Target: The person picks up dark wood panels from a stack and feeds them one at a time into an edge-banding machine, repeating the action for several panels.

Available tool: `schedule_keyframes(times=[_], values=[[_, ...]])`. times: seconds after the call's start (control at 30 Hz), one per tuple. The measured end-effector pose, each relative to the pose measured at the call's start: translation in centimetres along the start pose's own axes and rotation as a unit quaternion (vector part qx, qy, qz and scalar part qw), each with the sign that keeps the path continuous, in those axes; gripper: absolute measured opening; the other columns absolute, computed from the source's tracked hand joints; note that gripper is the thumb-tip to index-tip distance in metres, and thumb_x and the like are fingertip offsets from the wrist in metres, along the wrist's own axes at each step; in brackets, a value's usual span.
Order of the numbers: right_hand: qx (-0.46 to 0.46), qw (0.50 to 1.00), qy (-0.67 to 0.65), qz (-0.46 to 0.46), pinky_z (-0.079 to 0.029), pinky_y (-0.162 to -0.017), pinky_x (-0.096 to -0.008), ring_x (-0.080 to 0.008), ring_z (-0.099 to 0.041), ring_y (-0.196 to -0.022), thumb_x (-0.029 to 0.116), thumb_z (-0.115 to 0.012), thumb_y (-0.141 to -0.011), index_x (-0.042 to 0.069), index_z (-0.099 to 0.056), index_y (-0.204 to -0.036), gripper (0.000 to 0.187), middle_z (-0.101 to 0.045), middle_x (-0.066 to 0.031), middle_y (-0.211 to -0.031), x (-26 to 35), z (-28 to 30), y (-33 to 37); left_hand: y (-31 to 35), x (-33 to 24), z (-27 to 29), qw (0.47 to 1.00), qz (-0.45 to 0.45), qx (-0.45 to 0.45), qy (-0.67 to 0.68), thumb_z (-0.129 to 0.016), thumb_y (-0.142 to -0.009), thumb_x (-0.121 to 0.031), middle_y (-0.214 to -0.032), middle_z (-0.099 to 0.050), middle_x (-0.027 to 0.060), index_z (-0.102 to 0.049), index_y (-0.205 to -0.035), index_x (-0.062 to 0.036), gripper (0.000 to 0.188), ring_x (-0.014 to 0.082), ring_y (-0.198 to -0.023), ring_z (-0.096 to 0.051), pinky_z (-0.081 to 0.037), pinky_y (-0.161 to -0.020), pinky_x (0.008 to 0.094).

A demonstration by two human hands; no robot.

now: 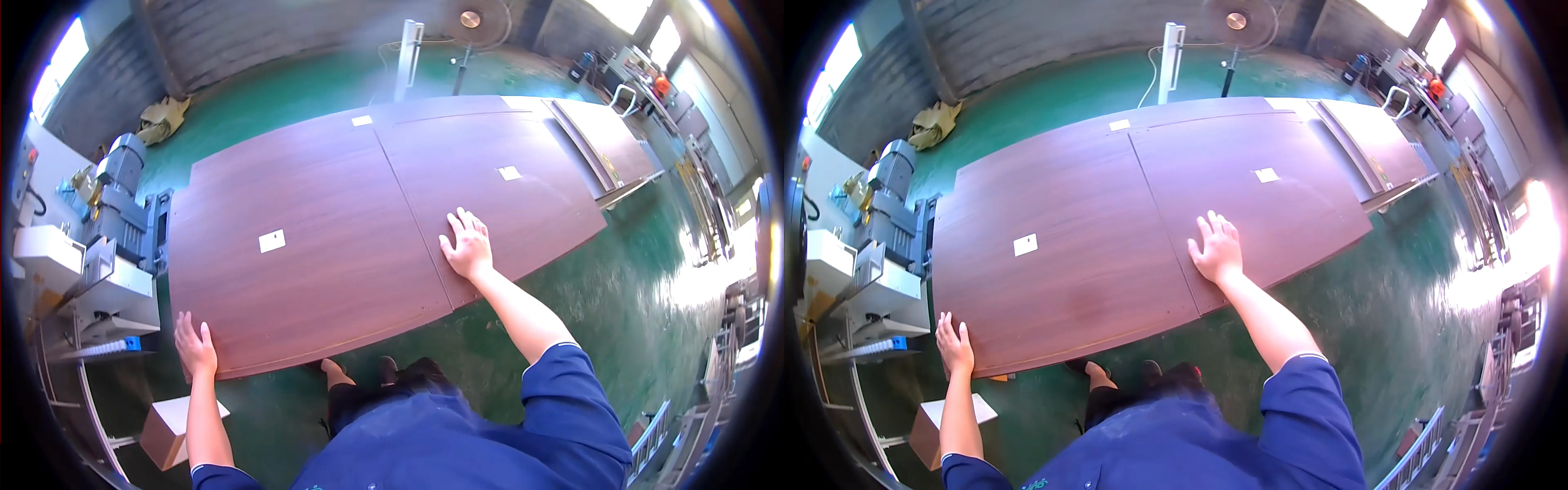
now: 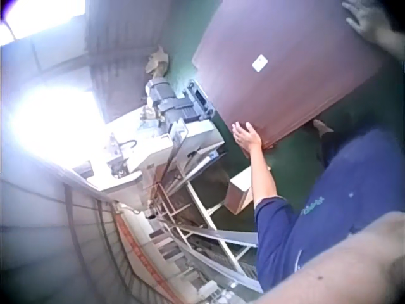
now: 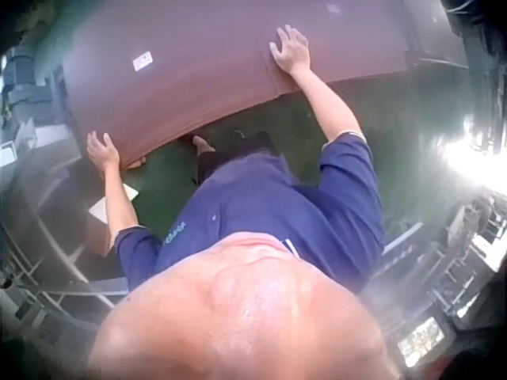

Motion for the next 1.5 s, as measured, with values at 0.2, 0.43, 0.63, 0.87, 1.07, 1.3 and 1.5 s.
schedule_keyframes(times=[0.2, 0.43, 0.63, 0.87, 1.07, 1.3, 1.5], values=[[0.015, 1.000, -0.006, -0.022, -0.026, -0.115, -0.0443, -0.0354, -0.036, -0.138, 0.040, -0.055, -0.091, 0.006, -0.052, -0.136, 0.057, -0.043, -0.0207, -0.146, -0.7, 0.2, 0.4, -0.4, -0.6, -0.2, 1.000, -0.008, 0.004, 0.004, -0.048, -0.099, -0.033, -0.148, -0.042, 0.0154, -0.044, -0.139, -0.0102, 0.047, 0.0352, -0.137, -0.036, -0.028, -0.114, 0.0480], [0.024, 0.999, -0.008, -0.033, -0.024, -0.116, -0.0432, -0.0342, -0.035, -0.139, 0.040, -0.053, -0.092, 0.007, -0.051, -0.137, 0.056, -0.042, -0.0200, -0.148, -0.8, 0.6, 0.5, -0.4, -0.9, -0.2, 1.000, -0.009, 0.005, 0.002, -0.048, -0.098, -0.033, -0.147, -0.043, 0.0157, -0.044, -0.139, -0.0104, 0.046, 0.0352, -0.137, -0.037, -0.028, -0.114, 0.0479], [0.035, 0.999, -0.016, -0.038, -0.024, -0.117, -0.0436, -0.0341, -0.034, -0.140, 0.040, -0.053, -0.092, 0.006, -0.050, -0.138, 0.058, -0.041, -0.0200, -0.149, -0.4, 0.7, 0.4, -0.3, -0.3, -0.4, 1.000, -0.003, -0.001, 0.000, -0.049, -0.098, -0.034, -0.147, -0.043, 0.0141, -0.044, -0.139, -0.0105, 0.048, 0.0349, -0.137, -0.038, -0.028, -0.114, 0.0475], [0.007, 1.000, -0.007, -0.023, -0.026, -0.115, -0.0450, -0.0348, -0.036, -0.137, 0.039, -0.055, -0.091, 0.006, -0.053, -0.135, 0.055, -0.045, -0.0197, -0.144, -0.5, 0.5, 0.5, -0.4, -0.9, 0.1, 1.000, 0.004, -0.005, 0.009, -0.051, -0.096, -0.035, -0.147, -0.043, 0.0140, -0.046, -0.137, -0.0094, 0.048, 0.0337, -0.135, -0.038, -0.029, -0.113, 0.0459], [0.006, 1.000, 0.002, -0.019, -0.027, -0.114, -0.0438, -0.0340, -0.039, -0.136, 0.037, -0.057, -0.090, 0.005, -0.055, -0.132, 0.053, -0.047, -0.0190, -0.144, 0.3, 0.8, 0.2, -0.1, -1.0, 0.8, 0.999, 0.002, -0.033, 0.001, -0.055, -0.094, -0.036, -0.143, -0.047, 0.0143, -0.049, -0.133, -0.0099, 0.047, 0.0331, -0.133, -0.042, -0.033, -0.110, 0.0450], [0.000, 1.000, 0.018, -0.005, -0.029, -0.113, -0.0442, -0.0344, -0.042, -0.133, 0.034, -0.057, -0.090, 0.004, -0.056, -0.132, 0.051, -0.049, -0.0178, -0.142, 0.7, 0.7, 0.5, -0.4, -0.8, 1.0, 0.998, -0.005, -0.060, 0.000, -0.055, -0.093, -0.039, -0.140, -0.049, 0.0151, -0.051, -0.131, -0.0091, 0.048, 0.0343, -0.129, -0.045, -0.035, -0.108, 0.0454], [0.025, 0.999, 0.032, -0.019, -0.028, -0.114, -0.0451, -0.0343, -0.039, -0.135, 0.032, -0.055, -0.091, 0.005, -0.052, -0.135, 0.052, -0.044, -0.0162, -0.147, 0.3, 0.4, 0.6, -0.3, -0.5, 0.6, 0.998, 0.006, -0.052, 0.020, -0.055, -0.094, -0.040, -0.143, -0.047, 0.0165, -0.049, -0.134, -0.0088, 0.052, 0.0342, -0.134, -0.041, -0.030, -0.113, 0.0453]])
Point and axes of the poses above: each hand's wrist, its own y-axis away from the middle knuckle, its own z-axis out of the back of the hand, x = y × z, the point moved 6 cm from there along -y, towards the middle knuckle
